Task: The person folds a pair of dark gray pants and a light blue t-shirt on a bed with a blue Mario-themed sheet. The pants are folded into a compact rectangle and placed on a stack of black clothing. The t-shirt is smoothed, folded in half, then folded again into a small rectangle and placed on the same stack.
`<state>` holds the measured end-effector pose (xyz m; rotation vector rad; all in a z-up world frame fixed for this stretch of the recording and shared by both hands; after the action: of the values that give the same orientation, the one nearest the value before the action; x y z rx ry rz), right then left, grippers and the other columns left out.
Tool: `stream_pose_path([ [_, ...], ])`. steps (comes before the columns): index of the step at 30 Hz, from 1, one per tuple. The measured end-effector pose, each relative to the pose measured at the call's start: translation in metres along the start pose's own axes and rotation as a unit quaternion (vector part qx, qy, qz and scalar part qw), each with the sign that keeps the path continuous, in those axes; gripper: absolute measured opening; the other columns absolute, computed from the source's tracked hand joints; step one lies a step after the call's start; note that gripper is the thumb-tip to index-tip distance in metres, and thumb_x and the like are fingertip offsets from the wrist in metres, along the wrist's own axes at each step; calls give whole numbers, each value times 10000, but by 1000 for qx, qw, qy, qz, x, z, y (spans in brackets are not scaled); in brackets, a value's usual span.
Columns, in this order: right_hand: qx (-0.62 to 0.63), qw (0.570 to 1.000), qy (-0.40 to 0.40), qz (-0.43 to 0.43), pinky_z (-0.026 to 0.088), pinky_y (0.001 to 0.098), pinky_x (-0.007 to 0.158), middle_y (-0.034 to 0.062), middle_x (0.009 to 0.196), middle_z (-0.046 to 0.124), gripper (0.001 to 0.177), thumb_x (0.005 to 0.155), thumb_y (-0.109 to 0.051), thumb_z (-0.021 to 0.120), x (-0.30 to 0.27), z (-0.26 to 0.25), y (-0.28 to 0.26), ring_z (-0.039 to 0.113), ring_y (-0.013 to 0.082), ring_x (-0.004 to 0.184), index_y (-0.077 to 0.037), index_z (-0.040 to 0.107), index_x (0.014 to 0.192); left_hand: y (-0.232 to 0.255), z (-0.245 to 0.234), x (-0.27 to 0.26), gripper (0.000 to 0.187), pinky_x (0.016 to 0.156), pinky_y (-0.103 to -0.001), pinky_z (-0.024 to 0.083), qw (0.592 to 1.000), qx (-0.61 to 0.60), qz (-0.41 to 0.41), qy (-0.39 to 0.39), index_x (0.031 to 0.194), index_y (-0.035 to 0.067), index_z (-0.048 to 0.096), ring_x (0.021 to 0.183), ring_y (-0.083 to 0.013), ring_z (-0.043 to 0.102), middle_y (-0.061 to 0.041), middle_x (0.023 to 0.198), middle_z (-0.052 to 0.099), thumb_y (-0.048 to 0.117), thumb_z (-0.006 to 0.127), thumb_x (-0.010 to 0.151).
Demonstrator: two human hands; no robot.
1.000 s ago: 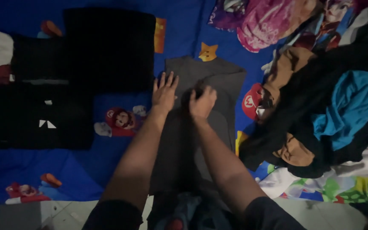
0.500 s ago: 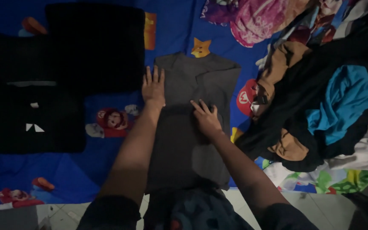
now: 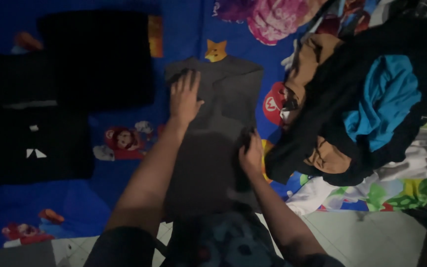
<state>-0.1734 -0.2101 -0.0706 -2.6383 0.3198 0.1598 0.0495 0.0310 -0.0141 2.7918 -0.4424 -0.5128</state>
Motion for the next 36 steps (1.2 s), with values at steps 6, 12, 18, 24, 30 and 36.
stream_pose_path([
  [6, -15, 995, -29, 95, 434, 498, 1138, 219, 1418, 531, 735, 846, -233, 671, -69, 22, 82, 534, 397, 1332, -39, 422, 1510, 102, 70, 41, 827, 1184, -548, 315, 986, 3, 153, -63, 1626, 266, 312, 1522, -294, 305, -33, 1642, 367, 218, 749, 925],
  [12, -102, 987, -24, 118, 581, 403, 928, 146, 1212, 657, 655, 847, -328, 721, -129, 19, 108, 705, 328, 1087, -80, 528, 1422, 196, 118, 57, 468, 1173, -548, 328, 960, 22, 278, -33, 1436, 307, 584, 1501, -272, 371, 61, 1553, 539, 127, 553, 1005],
  [18, -5, 942, -181, 281, 590, 461, 908, 78, 1111, 754, 437, 926, -482, 652, -190, 28, 151, 733, 323, 1069, -236, 627, 1286, 211, 188, 74, 352, 1053, -505, 390, 955, 97, 280, -2, 1288, 309, 707, 1410, -301, 411, 73, 1510, 561, 189, 515, 1018],
  [24, 57, 940, -150, 302, 557, 515, 875, 139, 986, 760, 378, 938, -529, 663, -209, -8, 175, 713, 405, 1020, -177, 674, 1077, 215, 209, 71, 312, 1091, -394, 461, 955, 144, 251, 64, 1179, 300, 781, 1404, -284, 452, 94, 1437, 618, 189, 584, 965],
  [30, 101, 929, -222, 280, 548, 487, 839, 99, 907, 731, 397, 859, -569, 755, -232, 26, 185, 725, 364, 980, -211, 618, 960, 211, 200, 75, 346, 1036, -496, 368, 954, 141, 263, 11, 1199, 292, 725, 1300, -271, 468, 36, 1250, 685, 118, 507, 994],
  [36, 62, 931, -279, 228, 566, 501, 809, 135, 869, 726, 231, 845, -319, 746, -244, 5, 143, 724, 398, 945, -159, 628, 962, 178, 173, 76, 268, 1015, -509, 324, 953, 191, 232, 43, 995, 197, 804, 1262, -324, 429, -41, 1304, 665, 133, 547, 956],
])
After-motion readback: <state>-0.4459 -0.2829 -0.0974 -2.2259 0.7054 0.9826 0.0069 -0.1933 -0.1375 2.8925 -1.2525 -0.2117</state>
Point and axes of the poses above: each hand's wrist, its own x-axis towards the middle knuckle, its own z-axis out of the palm, y = z × x, the point moved 10 cm from there along x, towards the middle knuckle
